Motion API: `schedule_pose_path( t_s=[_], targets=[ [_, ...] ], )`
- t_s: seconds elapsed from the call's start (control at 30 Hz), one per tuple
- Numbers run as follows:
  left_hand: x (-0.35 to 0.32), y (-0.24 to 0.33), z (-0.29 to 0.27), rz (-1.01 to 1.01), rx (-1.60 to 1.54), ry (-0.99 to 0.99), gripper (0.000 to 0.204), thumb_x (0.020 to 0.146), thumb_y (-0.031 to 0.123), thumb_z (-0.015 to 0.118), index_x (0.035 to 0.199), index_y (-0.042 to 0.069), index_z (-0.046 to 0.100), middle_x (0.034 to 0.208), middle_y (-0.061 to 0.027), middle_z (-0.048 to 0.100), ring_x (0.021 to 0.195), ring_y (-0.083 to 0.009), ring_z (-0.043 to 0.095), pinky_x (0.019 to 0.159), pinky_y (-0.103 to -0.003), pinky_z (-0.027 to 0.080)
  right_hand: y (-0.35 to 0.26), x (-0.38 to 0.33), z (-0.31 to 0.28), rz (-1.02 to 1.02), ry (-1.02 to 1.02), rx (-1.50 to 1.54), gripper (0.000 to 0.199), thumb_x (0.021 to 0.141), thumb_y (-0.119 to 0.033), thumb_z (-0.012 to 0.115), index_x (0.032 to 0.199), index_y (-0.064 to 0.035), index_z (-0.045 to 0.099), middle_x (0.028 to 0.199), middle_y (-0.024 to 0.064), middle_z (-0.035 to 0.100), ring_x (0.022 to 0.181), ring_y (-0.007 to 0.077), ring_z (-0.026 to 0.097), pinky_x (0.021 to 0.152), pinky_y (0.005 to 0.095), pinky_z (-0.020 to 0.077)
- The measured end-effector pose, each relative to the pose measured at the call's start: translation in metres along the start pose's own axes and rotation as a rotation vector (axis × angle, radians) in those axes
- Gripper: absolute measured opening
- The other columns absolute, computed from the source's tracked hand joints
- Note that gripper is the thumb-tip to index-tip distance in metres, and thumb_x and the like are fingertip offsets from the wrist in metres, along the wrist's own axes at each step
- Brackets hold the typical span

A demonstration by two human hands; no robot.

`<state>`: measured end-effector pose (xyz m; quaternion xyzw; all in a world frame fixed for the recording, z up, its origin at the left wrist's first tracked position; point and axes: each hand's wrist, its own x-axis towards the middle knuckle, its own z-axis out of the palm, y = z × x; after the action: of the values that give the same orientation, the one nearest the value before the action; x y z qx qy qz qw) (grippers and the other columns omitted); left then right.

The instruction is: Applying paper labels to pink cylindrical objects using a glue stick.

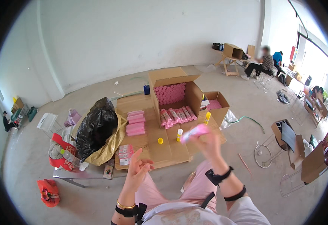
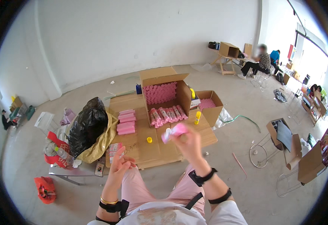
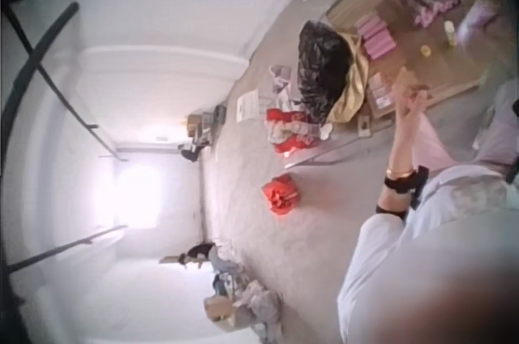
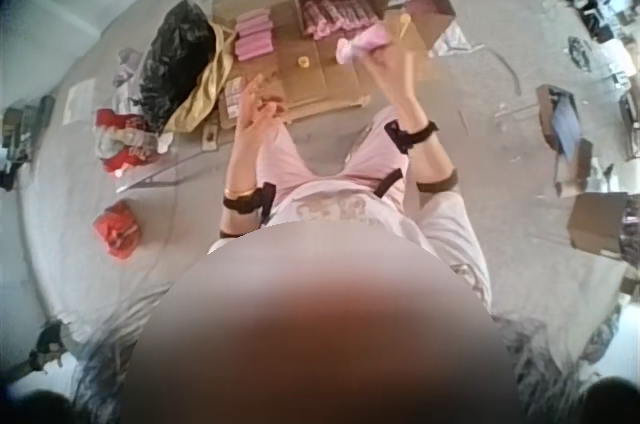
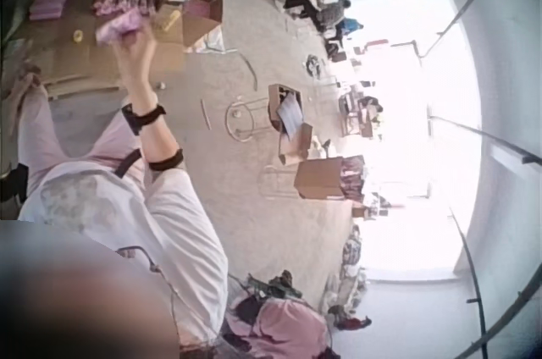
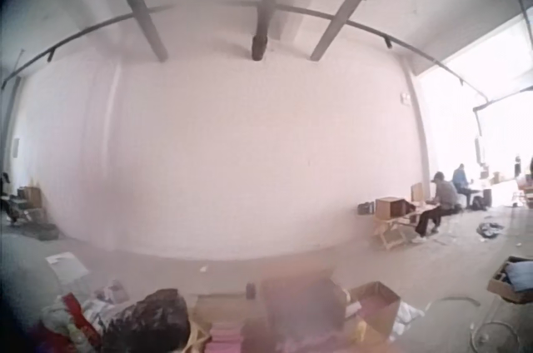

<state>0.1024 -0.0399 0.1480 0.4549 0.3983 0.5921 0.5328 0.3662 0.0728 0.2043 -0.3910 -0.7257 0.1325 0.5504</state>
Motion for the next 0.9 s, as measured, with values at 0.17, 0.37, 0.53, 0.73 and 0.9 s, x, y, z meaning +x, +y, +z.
schedule_pose_path(
  t_s=[0.17, 0.37, 0.53, 0.73, 0.9],
  targets=[
    [0.002, 0.001, -0.014, -0.049, 0.041, 0.094, 0.057, 0.089, 0.005, 0.055, 0.140, 0.009, 0.027, 0.102, -0.0126, 0.059, 0.090, -0.0169, 0.058, 0.082, -0.030, 0.045, -0.038, -0.014, -0.037, 0.165, 0.393, 0.767, 0.014, 0.084, -0.011, 0.062, 0.094, -0.0020, 0.061, 0.083, 0.0071, 0.064, 0.076, 0.0138, 0.057, 0.069, 0.0256, 0.0480],
    [0.014, 0.000, 0.000, 0.063, 0.064, 0.118, 0.047, 0.090, 0.004, 0.051, 0.134, 0.006, 0.035, 0.101, -0.0110, 0.058, 0.085, -0.0154, 0.057, 0.077, -0.028, 0.046, -0.008, -0.032, 0.035, 0.291, -0.692, 0.171, 0.017, 0.087, -0.010, 0.060, 0.102, -0.0014, 0.057, 0.093, 0.0077, 0.063, 0.075, 0.0152, 0.059, 0.070, 0.0269, 0.0507],
    [-0.001, -0.023, -0.020, -0.049, 0.076, 0.018, 0.045, 0.091, 0.005, 0.051, 0.133, 0.005, 0.036, 0.105, -0.0112, 0.058, 0.089, -0.0151, 0.058, 0.078, -0.027, 0.046, -0.054, -0.017, 0.003, 0.171, 0.143, 0.690, 0.014, 0.086, -0.011, 0.064, 0.095, -0.0007, 0.061, 0.083, 0.0033, 0.063, 0.075, 0.0120, 0.060, 0.066, 0.0262, 0.0497],
    [0.021, -0.047, 0.011, -0.113, 0.190, -0.120, 0.043, 0.095, 0.015, 0.051, 0.133, 0.003, 0.037, 0.109, -0.0108, 0.060, 0.090, -0.0139, 0.061, 0.075, -0.026, 0.048, 0.029, -0.070, 0.064, 0.823, -0.422, 0.734, 0.021, 0.088, -0.015, 0.064, 0.104, -0.0014, 0.062, 0.084, -0.0010, 0.062, 0.068, 0.0050, 0.054, 0.060, 0.0205, 0.0445],
    [0.037, -0.046, 0.015, -0.246, 0.136, -0.233, 0.039, 0.096, 0.026, 0.051, 0.127, 0.002, 0.046, 0.099, -0.0078, 0.062, 0.084, -0.0132, 0.061, 0.071, -0.025, 0.048, 0.036, -0.056, 0.086, 0.852, -0.464, 0.906, 0.024, 0.087, -0.016, 0.065, 0.107, -0.0031, 0.061, 0.090, -0.0008, 0.062, 0.069, 0.0042, 0.052, 0.061, 0.0192, 0.0425]
  ],
)
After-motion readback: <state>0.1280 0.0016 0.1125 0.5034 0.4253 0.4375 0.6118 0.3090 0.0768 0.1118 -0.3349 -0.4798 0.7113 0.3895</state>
